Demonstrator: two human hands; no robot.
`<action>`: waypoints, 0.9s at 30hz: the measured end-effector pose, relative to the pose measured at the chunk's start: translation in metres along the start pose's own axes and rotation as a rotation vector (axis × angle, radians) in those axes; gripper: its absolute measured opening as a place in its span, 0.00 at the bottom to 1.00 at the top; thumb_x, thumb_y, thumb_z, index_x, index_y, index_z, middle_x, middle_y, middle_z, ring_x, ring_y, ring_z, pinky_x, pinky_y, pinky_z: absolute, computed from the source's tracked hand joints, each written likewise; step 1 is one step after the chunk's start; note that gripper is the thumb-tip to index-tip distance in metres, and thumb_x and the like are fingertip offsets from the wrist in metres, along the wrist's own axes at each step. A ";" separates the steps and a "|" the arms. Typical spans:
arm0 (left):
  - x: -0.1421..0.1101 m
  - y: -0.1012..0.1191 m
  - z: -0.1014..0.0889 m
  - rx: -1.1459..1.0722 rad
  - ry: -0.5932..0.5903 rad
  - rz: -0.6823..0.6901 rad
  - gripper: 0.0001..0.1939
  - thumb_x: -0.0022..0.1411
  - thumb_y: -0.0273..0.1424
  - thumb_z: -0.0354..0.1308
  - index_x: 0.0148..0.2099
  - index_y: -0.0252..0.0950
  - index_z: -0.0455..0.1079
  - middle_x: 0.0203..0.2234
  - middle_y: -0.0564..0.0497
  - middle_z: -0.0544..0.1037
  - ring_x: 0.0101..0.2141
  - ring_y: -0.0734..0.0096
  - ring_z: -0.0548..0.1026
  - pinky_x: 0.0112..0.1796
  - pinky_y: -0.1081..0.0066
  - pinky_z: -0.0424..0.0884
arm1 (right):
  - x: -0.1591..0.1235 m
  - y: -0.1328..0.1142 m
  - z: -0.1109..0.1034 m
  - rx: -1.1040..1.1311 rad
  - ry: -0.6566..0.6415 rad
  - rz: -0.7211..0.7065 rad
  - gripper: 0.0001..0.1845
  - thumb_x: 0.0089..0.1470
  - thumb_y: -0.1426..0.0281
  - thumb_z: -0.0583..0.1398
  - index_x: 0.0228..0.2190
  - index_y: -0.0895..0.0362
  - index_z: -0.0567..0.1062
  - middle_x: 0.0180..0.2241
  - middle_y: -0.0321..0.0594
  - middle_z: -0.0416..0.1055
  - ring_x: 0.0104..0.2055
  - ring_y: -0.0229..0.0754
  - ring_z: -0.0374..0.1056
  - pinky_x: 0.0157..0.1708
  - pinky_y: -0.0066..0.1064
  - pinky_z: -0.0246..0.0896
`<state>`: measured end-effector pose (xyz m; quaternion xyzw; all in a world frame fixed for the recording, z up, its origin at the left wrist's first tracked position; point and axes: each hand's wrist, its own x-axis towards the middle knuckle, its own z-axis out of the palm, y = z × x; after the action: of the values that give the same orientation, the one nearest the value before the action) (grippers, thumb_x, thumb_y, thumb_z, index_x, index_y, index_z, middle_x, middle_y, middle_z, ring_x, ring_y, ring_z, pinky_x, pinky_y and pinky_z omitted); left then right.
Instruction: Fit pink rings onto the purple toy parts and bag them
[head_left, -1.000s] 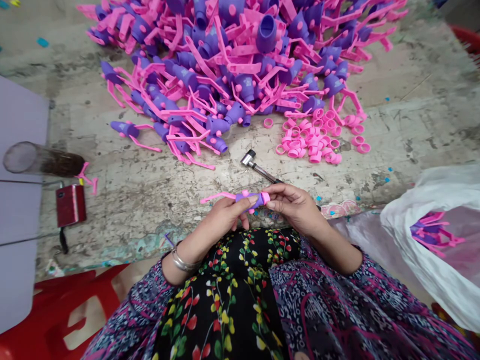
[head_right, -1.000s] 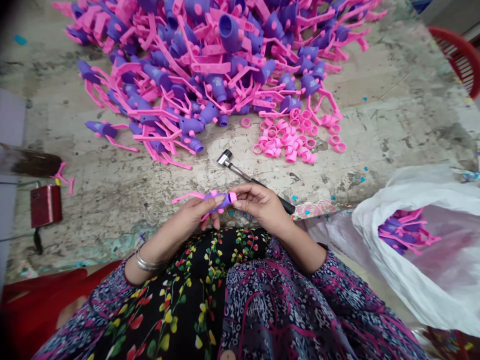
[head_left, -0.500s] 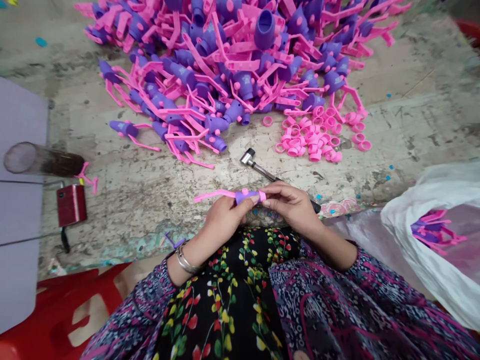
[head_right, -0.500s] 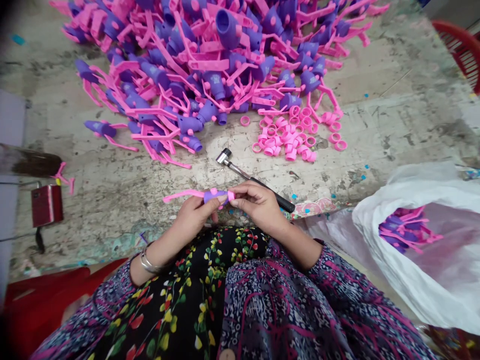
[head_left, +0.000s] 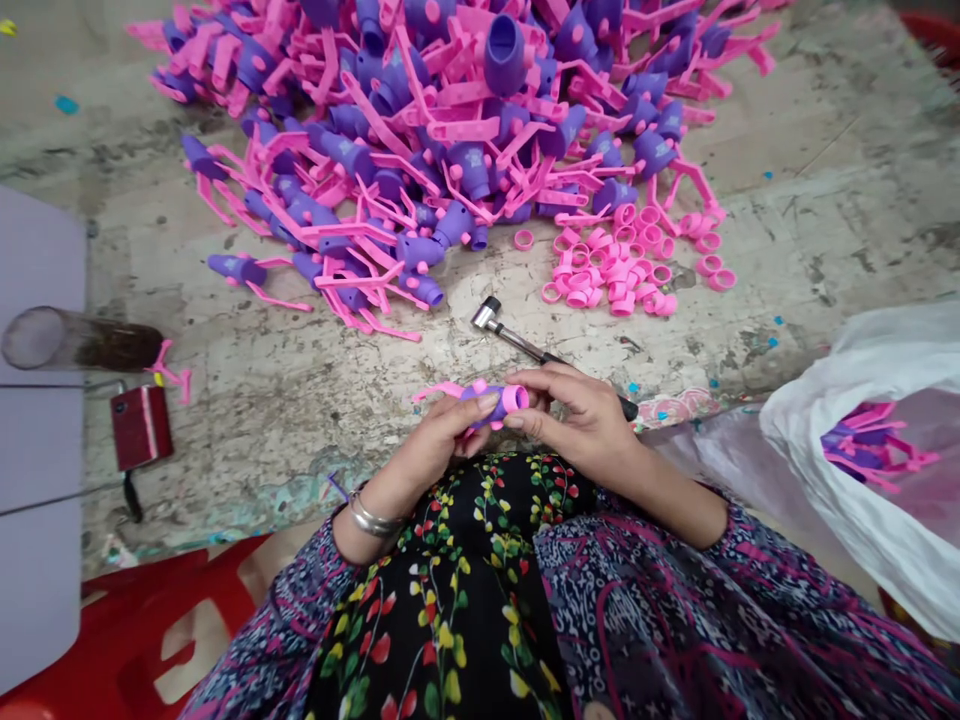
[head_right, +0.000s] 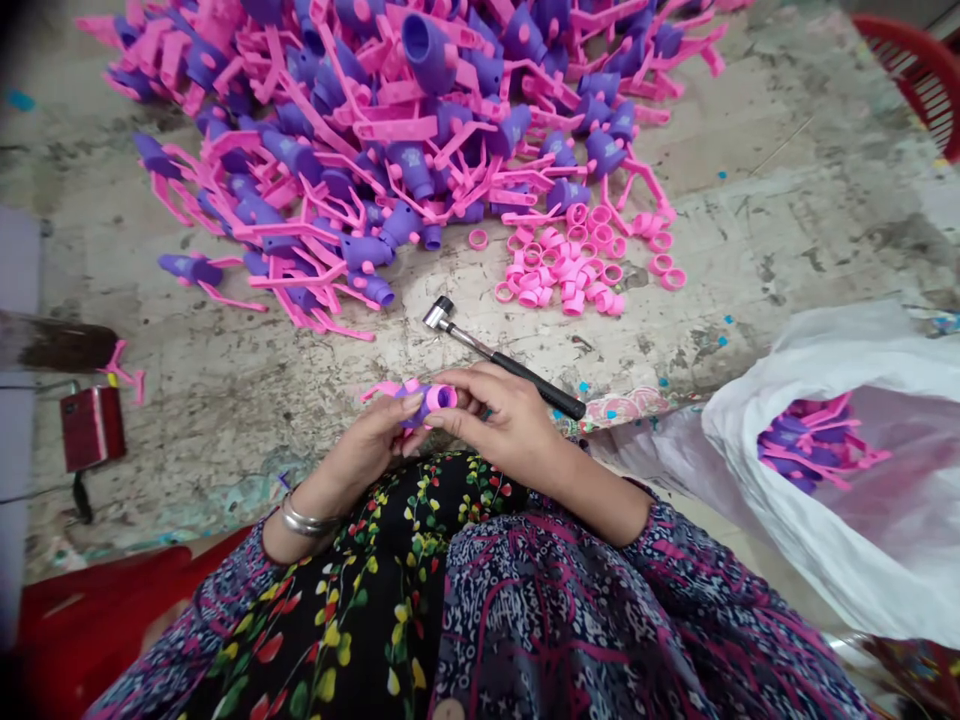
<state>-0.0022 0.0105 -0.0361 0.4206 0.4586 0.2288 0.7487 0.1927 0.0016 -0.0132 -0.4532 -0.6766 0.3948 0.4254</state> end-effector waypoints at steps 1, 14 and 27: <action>0.000 -0.001 0.000 -0.026 -0.005 -0.008 0.26 0.62 0.50 0.53 0.21 0.36 0.62 0.11 0.57 0.60 0.16 0.78 0.54 0.22 0.70 0.46 | 0.000 -0.001 0.000 -0.024 -0.012 -0.010 0.14 0.56 0.66 0.66 0.44 0.56 0.79 0.30 0.37 0.73 0.31 0.37 0.69 0.30 0.28 0.66; -0.005 0.000 0.004 -0.030 0.009 -0.040 0.27 0.66 0.50 0.49 0.22 0.37 0.59 0.13 0.57 0.57 0.17 0.78 0.51 0.23 0.69 0.47 | 0.000 -0.005 -0.001 -0.169 -0.062 -0.102 0.12 0.62 0.63 0.61 0.45 0.55 0.77 0.34 0.39 0.77 0.35 0.41 0.71 0.36 0.31 0.66; -0.004 -0.006 0.015 -0.103 0.143 0.056 0.24 0.62 0.50 0.55 0.25 0.37 0.58 0.17 0.59 0.55 0.19 0.79 0.49 0.22 0.72 0.44 | -0.001 -0.006 0.004 -0.401 -0.064 -0.241 0.12 0.67 0.62 0.54 0.42 0.57 0.73 0.32 0.41 0.75 0.35 0.43 0.71 0.37 0.33 0.65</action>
<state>0.0087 -0.0020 -0.0357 0.3768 0.4865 0.3026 0.7278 0.1880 -0.0013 -0.0095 -0.4317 -0.8039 0.2131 0.3492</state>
